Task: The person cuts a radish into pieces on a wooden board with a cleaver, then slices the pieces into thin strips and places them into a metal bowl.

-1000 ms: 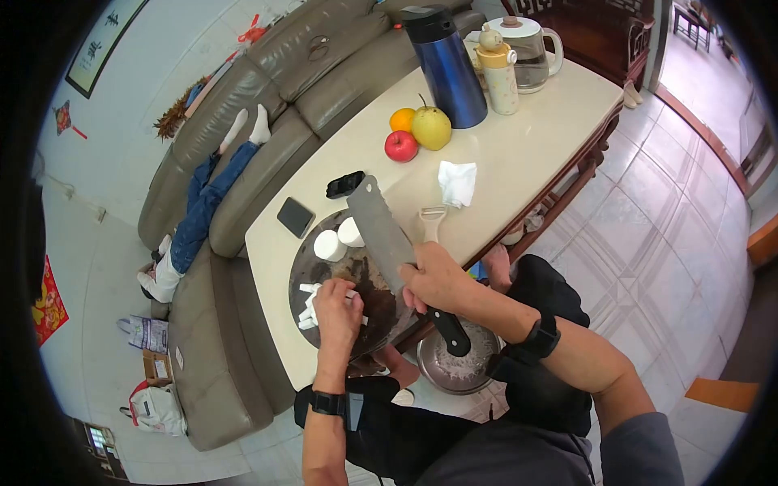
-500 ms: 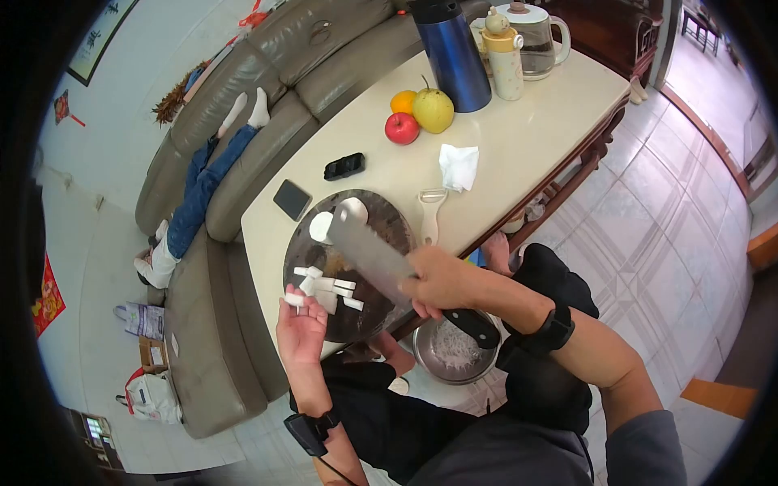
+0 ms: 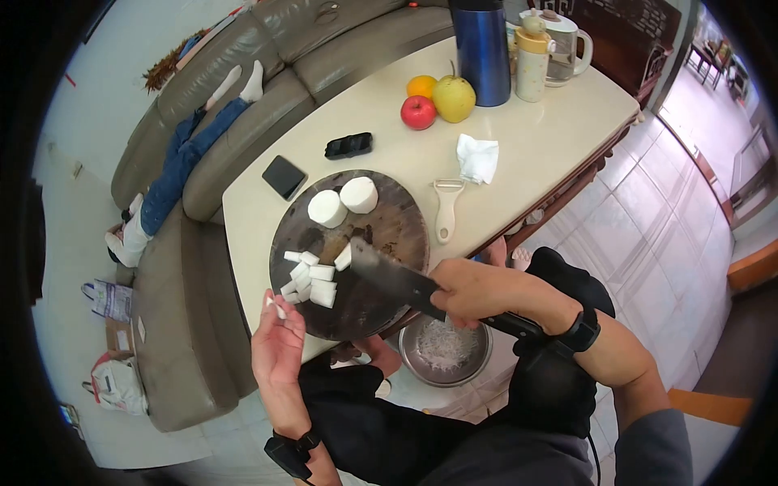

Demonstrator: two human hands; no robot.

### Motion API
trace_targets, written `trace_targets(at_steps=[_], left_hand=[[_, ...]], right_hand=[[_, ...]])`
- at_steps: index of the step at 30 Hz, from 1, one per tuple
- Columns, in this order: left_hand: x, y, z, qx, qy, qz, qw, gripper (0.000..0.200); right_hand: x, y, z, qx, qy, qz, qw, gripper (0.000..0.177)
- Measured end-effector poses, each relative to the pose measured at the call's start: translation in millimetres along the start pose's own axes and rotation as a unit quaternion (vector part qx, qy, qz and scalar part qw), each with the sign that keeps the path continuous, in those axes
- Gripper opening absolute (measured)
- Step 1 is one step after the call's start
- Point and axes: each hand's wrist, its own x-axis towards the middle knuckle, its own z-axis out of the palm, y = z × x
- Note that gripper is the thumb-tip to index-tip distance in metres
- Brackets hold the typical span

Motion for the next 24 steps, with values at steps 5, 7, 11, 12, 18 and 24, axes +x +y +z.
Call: trace_targets(at_steps=[5,7,11,12,18,24], left_hand=[[-15.4,-5.8,4.3,0.12,0.034,-0.022,0.992,0.03],[-17.2,-13.8,-1.0,0.128,0.031,-0.04,0.99,0.028],[-16.2,-31.5,-4.4,0.158,0.013,-0.042,0.986,0.023],[-16.1,-35.2,-3.7,0.185,0.009,-0.032,0.982,0.023],[-26.7,-54.6,-8.7,0.34,0.024,0.116,0.933,0.024],[-38.4,-75.1,-18.9,0.324,0.056,0.169,0.929,0.026]], right_hand=[[6.4,-12.5,-4.8,0.049,0.04,-0.008,0.998,0.023],[3.3,-21.4,-11.3,0.08,0.015,-0.034,0.996,0.023],[8.8,-37.0,-27.7,0.102,0.025,-0.096,0.99,0.021],[13.5,-38.6,-30.3,0.096,0.042,-0.118,0.987,0.02],[35.9,-53.3,-22.8,0.126,0.048,-0.156,0.979,0.018],[44.1,-36.6,9.1,0.089,-0.037,-0.155,0.983,0.018]])
